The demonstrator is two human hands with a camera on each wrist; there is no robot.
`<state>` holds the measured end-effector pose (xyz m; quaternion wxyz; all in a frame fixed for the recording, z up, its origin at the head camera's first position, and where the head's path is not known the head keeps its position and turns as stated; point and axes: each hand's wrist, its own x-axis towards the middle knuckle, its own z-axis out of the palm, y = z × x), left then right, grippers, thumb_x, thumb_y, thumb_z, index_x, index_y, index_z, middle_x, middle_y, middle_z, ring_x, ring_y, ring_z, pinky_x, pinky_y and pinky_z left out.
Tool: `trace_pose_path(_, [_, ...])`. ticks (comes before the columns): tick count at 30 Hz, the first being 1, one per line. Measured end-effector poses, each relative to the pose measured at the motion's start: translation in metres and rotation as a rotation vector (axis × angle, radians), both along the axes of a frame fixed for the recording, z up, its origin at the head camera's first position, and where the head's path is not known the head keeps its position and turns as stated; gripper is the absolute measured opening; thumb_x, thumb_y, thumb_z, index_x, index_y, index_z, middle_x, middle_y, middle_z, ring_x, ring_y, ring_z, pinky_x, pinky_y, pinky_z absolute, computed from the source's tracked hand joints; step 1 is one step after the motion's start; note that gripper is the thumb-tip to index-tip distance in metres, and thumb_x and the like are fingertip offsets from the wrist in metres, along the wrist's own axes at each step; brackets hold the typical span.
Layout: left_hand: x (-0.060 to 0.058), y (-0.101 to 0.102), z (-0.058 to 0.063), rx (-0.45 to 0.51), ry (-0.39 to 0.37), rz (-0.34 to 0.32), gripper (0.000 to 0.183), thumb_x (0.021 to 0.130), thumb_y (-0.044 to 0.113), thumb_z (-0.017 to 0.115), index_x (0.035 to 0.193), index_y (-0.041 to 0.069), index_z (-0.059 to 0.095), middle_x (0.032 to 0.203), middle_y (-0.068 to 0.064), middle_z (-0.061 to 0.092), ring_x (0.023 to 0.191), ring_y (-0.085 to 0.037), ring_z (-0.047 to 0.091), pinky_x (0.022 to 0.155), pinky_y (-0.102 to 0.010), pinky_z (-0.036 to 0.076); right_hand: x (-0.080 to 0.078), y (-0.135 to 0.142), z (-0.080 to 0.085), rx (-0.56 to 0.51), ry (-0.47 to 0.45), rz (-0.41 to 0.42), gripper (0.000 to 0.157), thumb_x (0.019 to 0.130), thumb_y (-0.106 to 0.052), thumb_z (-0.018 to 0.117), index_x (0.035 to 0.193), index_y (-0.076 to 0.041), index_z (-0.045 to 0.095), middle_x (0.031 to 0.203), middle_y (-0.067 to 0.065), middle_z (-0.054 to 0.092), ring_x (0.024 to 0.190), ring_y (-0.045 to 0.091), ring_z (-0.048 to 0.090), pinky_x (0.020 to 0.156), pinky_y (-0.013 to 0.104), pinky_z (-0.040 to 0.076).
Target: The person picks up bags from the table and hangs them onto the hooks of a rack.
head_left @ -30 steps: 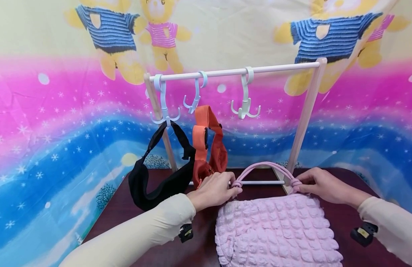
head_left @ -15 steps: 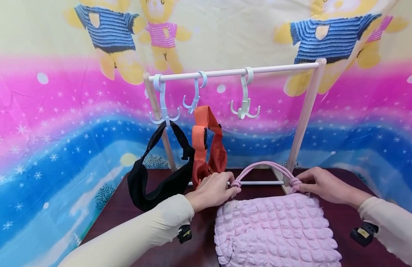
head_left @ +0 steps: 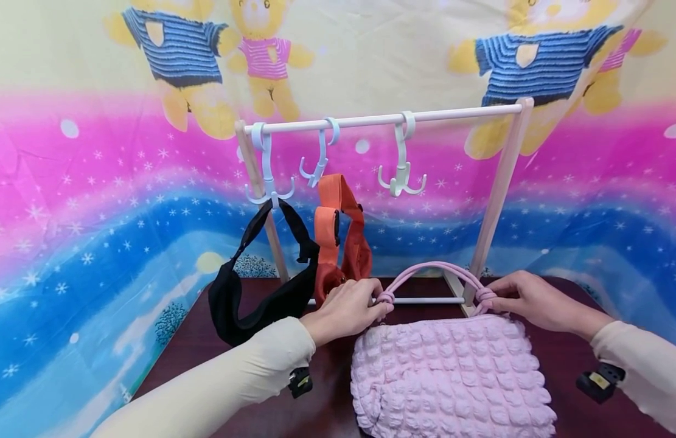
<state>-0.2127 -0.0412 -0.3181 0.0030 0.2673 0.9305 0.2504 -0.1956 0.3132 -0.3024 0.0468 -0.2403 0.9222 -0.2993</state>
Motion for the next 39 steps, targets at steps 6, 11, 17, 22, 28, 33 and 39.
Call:
trace_pose_path(6, [0.001,0.000,0.002,0.009,0.013,-0.006,0.023,0.095,0.045,0.068,0.099,0.023,0.065,0.064,0.007,0.057,0.053,-0.009,0.052,0.048,-0.025,0.039,0.000,0.001,0.002,-0.013,0.014,0.014,0.022,0.101,-0.014,0.062,0.116,-0.004,0.074,0.089,-0.005,0.075,0.066,-0.001,0.057,0.056,0.026,0.050])
trace_pose_path(11, [0.000,0.001,0.004,0.004,0.025,-0.013,0.023,0.096,0.045,0.067,0.099,0.023,0.065,0.064,0.008,0.057,0.053,-0.008,0.051,0.048,-0.024,0.039,0.000,0.001,0.005,-0.024,0.029,0.022,0.021,0.101,-0.014,0.062,0.114,-0.005,0.075,0.086,-0.006,0.074,0.064,0.000,0.058,0.055,0.026,0.050])
trace_pose_path(17, [0.000,0.001,0.008,0.013,0.027,-0.021,0.022,0.096,0.044,0.067,0.099,0.022,0.064,0.066,0.008,0.059,0.054,-0.008,0.053,0.048,-0.024,0.042,0.002,0.001,0.008,-0.033,0.038,0.025,0.020,0.101,-0.017,0.062,0.111,-0.007,0.076,0.086,-0.006,0.075,0.066,0.000,0.061,0.057,0.027,0.052])
trace_pose_path(22, [0.000,0.001,0.011,0.014,0.030,-0.025,0.022,0.097,0.043,0.066,0.098,0.022,0.064,0.068,0.008,0.059,0.054,-0.007,0.054,0.049,-0.024,0.042,0.001,0.001,0.011,-0.038,0.039,0.028,0.020,0.101,-0.016,0.062,0.112,-0.007,0.075,0.088,-0.004,0.075,0.067,0.000,0.062,0.057,0.027,0.052])
trace_pose_path(28, [0.002,0.001,0.015,0.026,0.028,-0.023,0.020,0.097,0.042,0.066,0.099,0.022,0.064,0.069,0.007,0.059,0.055,-0.008,0.053,0.049,-0.024,0.042,0.000,0.001,0.012,-0.022,0.044,0.010,0.022,0.101,-0.014,0.061,0.115,-0.003,0.074,0.092,-0.002,0.077,0.069,0.000,0.062,0.058,0.026,0.052])
trace_pose_path(33, [0.002,0.000,0.017,0.043,0.024,-0.026,0.020,0.097,0.043,0.066,0.099,0.023,0.065,0.069,0.008,0.060,0.055,-0.007,0.054,0.049,-0.024,0.043,0.001,0.000,0.014,-0.025,0.049,0.003,0.023,0.102,-0.014,0.060,0.117,-0.003,0.074,0.094,0.000,0.078,0.070,0.000,0.062,0.059,0.027,0.052])
trace_pose_path(39, [0.003,-0.001,0.021,0.052,0.020,-0.011,0.019,0.097,0.041,0.067,0.101,0.022,0.066,0.070,0.008,0.061,0.056,-0.007,0.055,0.050,-0.024,0.044,0.002,-0.002,0.018,-0.039,0.054,0.014,0.021,0.103,-0.018,0.059,0.113,-0.010,0.075,0.092,-0.004,0.078,0.070,0.002,0.064,0.059,0.027,0.053])
